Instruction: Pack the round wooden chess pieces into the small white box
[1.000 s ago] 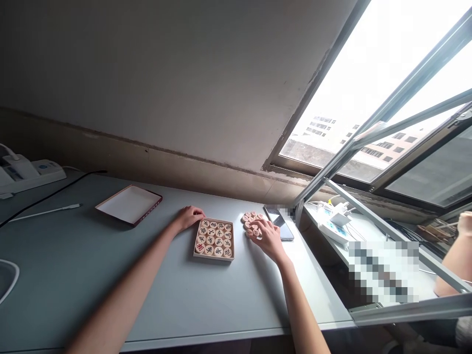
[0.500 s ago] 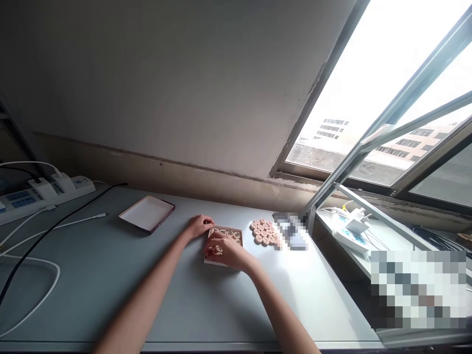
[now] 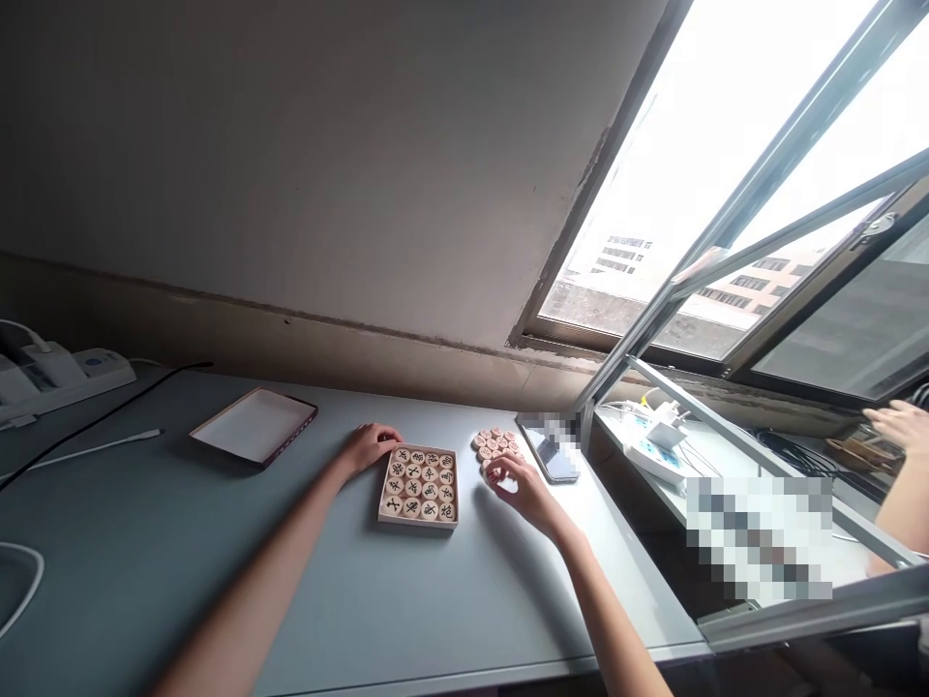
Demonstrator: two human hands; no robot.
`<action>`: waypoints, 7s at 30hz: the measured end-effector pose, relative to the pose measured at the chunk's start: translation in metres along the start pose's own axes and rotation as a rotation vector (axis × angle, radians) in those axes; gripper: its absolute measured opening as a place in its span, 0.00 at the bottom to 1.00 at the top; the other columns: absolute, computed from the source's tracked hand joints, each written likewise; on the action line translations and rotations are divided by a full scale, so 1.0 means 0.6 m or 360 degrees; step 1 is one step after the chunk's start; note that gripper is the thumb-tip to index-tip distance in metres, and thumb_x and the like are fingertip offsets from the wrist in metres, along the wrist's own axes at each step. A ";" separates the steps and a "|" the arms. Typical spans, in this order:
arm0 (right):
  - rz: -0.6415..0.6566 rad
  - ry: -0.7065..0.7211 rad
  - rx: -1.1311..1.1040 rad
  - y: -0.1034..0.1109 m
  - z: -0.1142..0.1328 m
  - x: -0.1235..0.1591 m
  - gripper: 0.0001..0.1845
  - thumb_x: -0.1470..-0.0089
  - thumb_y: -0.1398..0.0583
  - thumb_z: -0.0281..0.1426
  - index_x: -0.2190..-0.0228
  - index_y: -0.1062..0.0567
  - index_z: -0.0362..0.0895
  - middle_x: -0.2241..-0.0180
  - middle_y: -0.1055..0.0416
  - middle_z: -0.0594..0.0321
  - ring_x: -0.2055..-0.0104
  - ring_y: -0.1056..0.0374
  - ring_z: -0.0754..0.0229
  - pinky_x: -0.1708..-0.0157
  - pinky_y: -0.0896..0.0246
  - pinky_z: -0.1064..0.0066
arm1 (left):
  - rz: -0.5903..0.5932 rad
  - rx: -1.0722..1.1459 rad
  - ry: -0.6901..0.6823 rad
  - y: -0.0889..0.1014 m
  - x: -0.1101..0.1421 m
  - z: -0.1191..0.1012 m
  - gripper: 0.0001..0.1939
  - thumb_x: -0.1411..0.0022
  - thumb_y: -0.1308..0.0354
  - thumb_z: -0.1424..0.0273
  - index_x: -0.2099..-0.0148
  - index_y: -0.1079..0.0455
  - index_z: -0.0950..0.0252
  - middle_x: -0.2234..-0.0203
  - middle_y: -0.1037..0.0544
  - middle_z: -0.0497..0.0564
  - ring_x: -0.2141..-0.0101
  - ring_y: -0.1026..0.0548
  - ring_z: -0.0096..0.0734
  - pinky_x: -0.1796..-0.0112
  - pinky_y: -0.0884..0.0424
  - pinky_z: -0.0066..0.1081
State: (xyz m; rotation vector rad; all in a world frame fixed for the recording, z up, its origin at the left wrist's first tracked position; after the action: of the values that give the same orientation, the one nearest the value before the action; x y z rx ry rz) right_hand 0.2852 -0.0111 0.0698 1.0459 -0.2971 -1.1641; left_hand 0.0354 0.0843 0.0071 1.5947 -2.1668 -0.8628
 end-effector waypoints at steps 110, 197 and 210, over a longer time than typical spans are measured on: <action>-0.0432 -0.0305 -0.0221 -0.070 -0.025 -0.094 0.08 0.44 0.47 0.33 0.68 0.29 0.44 0.68 0.31 0.61 0.71 0.35 0.62 0.68 0.38 0.69 | -0.0027 -0.0063 -0.0099 0.002 0.010 -0.015 0.15 0.45 0.49 0.63 0.63 0.24 0.64 0.69 0.21 0.52 0.68 0.27 0.36 0.66 0.36 0.29; -0.0450 -0.0442 0.0892 -0.022 -0.046 -0.038 0.09 0.45 0.44 0.37 0.69 0.27 0.46 0.58 0.32 0.56 0.54 0.41 0.49 0.62 0.53 0.63 | 0.0060 0.0112 -0.0139 0.003 0.004 -0.002 0.17 0.46 0.48 0.60 0.63 0.24 0.66 0.68 0.21 0.52 0.66 0.26 0.37 0.64 0.34 0.30; 0.0117 -0.0025 0.0760 -0.079 0.104 -0.025 0.10 0.44 0.44 0.40 0.67 0.24 0.51 0.57 0.33 0.58 0.52 0.42 0.50 0.54 0.51 0.56 | 0.0041 0.0127 -0.0172 0.005 0.004 -0.001 0.16 0.46 0.47 0.60 0.64 0.24 0.65 0.67 0.21 0.51 0.65 0.26 0.36 0.63 0.34 0.29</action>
State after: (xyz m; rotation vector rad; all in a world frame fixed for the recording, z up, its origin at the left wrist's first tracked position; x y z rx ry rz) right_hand 0.2083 -0.0309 0.0695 1.4270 -0.6427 -1.0583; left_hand 0.0327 0.0823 0.0092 1.5875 -2.3186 -0.8843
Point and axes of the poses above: each hand's wrist, its own x-axis away from the middle knuckle, its own y-axis out of the back of the hand, z = x × y, the point moved 7 cm from there along -x, towards the middle knuckle
